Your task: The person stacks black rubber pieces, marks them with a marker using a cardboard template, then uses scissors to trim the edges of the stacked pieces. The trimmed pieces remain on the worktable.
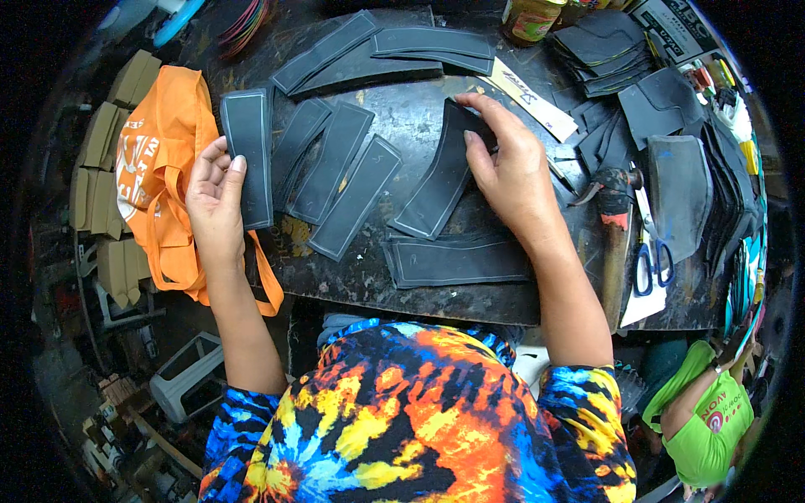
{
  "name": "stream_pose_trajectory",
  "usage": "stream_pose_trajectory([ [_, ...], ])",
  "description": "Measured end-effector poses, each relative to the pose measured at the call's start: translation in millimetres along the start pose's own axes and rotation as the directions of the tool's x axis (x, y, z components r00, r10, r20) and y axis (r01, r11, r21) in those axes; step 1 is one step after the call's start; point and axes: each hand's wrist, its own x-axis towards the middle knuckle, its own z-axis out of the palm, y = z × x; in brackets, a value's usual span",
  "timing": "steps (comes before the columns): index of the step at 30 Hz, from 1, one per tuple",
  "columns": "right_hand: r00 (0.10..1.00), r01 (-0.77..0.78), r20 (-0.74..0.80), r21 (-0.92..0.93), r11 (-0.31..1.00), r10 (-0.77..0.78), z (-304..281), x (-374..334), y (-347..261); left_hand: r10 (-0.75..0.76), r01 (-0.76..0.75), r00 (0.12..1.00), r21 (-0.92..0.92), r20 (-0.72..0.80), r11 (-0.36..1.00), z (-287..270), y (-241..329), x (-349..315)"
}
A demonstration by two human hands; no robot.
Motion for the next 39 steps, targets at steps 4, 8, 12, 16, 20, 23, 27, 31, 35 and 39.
stream_pose_trajectory([
  [4, 0.999, -0.006, 0.035, -0.019, 1.000, 0.006, -0.6, -0.2, 2.1, -0.009, 0.010, 0.999, -0.027, 0.042, 1.000, -2.2, -2.5, -2.3],
  [8, 0.999, -0.027, 0.046, -0.006, 1.000, 0.028, -1.1, -0.2, -0.5, -0.030, 0.029, 0.997, 0.015, 0.073, 0.999, 2.4, -4.3, -6.0],
  [12, 0.999, -0.033, 0.030, 0.004, 0.999, 0.033, -2.2, -0.6, -3.9, 0.005, -0.004, 0.999, 0.033, -0.032, 0.999, -3.9, -0.6, -3.4],
  [16, 1.000, 0.021, 0.014, -0.014, 1.000, -0.021, -2.8, 0.3, -2.8, 0.077, -0.068, 0.987, 0.067, -0.142, 0.995, -16.2, 3.2, 0.1],
  [20, 0.999, -0.017, 0.047, -0.019, 1.000, 0.018, -0.9, -0.2, -0.3, 0.067, -0.062, 0.992, 0.048, -0.104, 0.997, -19.1, 3.4, -3.5],
  [23, 0.999, -0.010, 0.048, -0.009, 1.000, 0.010, 0.2, -0.7, 1.2, 0.032, -0.032, 0.999, 0.022, 0.008, 0.999, -2.6, 3.0, -15.0],
  [27, 0.999, -0.002, 0.048, -0.010, 1.000, 0.002, -0.1, 0.3, 1.4, -0.158, 0.130, 0.934, 0.110, 0.320, 0.985, 37.7, 6.8, -39.8],
  [31, 0.999, -0.019, 0.041, 0.019, 1.000, 0.018, -0.4, 0.6, -1.8, -0.053, -0.090, 0.944, 0.412, 0.325, 0.907, 58.1, 11.4, -45.3],
  [35, 0.999, -0.016, 0.038, 0.017, 1.000, 0.016, -1.9, -1.4, -4.8, 0.078, -0.199, 0.976, 0.696, 0.202, 0.690, 50.7, 12.4, -27.4],
  [39, 0.999, -0.042, 0.026, 0.084, 0.996, 0.040, -1.8, -2.6, -2.6, -0.036, -0.170, 0.964, 0.714, 0.263, 0.679, 52.0, 8.7, -16.2],
])
